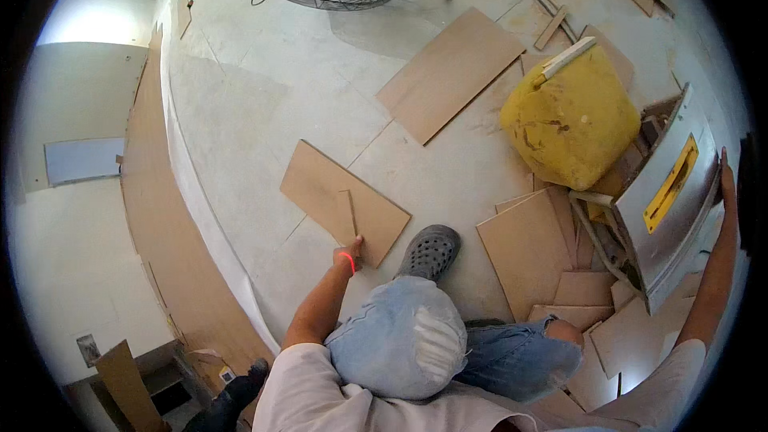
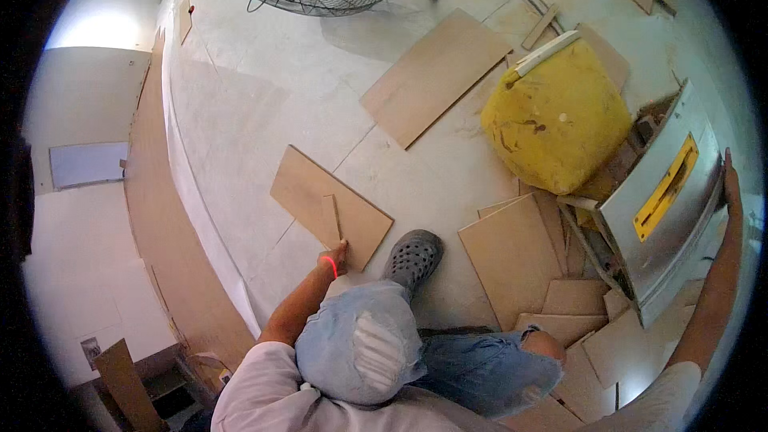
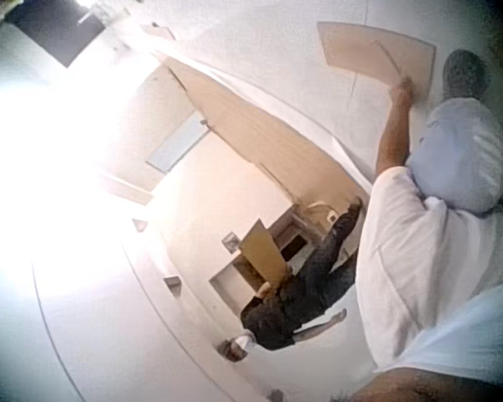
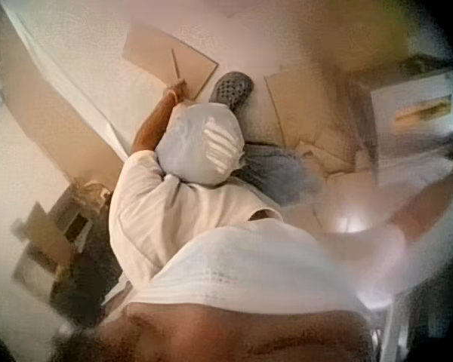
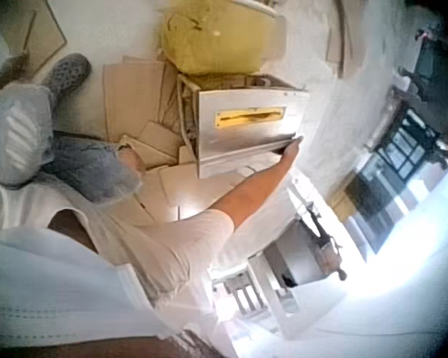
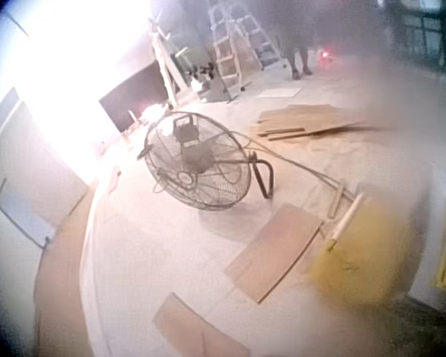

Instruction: The person measures and marks laminate flooring planks with a pencil and square, cuts them using a table saw, and installs them on the floor using a hammer and tapping block. They align the planks against the wall and tap them into place.

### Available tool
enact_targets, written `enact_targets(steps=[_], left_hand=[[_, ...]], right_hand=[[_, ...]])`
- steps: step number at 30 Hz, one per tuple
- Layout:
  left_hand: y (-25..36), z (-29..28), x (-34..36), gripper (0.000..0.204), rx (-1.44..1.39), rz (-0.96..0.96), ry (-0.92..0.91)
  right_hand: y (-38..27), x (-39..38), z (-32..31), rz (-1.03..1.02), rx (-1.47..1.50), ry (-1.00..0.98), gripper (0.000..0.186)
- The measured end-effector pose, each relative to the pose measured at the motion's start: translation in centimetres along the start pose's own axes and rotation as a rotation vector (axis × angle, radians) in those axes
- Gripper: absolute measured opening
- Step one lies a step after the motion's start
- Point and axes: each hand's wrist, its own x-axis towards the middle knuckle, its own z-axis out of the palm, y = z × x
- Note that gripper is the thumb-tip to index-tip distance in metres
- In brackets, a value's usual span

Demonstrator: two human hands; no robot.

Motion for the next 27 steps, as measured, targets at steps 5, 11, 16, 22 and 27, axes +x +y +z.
enact_targets(steps=[5, 11, 16, 22, 27], left_hand=[[2.1, -4.4, 3.6, 0.067, -0.082, 0.061, 0.147], [9.1, -1.6, 11.0, 0.072, -0.084, 0.061, -0.448], [14.5, 9.3, 4.8, 0.070, 0.211, 0.171, -0.389], [19.3, 18.7, -7.0, 0.067, 0.551, 0.510, -0.537], [20.8, 20.2, -16.2, 0.065, 0.715, 0.731, -0.611]], right_hand=[[-5.0, 0.6, 2.7, 0.026, 0.091, -0.028, 0.079], [-7.5, -16.4, 2.8, -0.178, 0.380, 0.497, 0.046], [-11.0, -36.2, 8.5, 0.148, 0.787, 0.921, 0.040], [-3.9, -67.9, 22.2, 0.777, 0.325, 0.740, 0.037], [-8.1, -85.7, 25.7, 1.119, 0.233, 0.561, 0.037]])
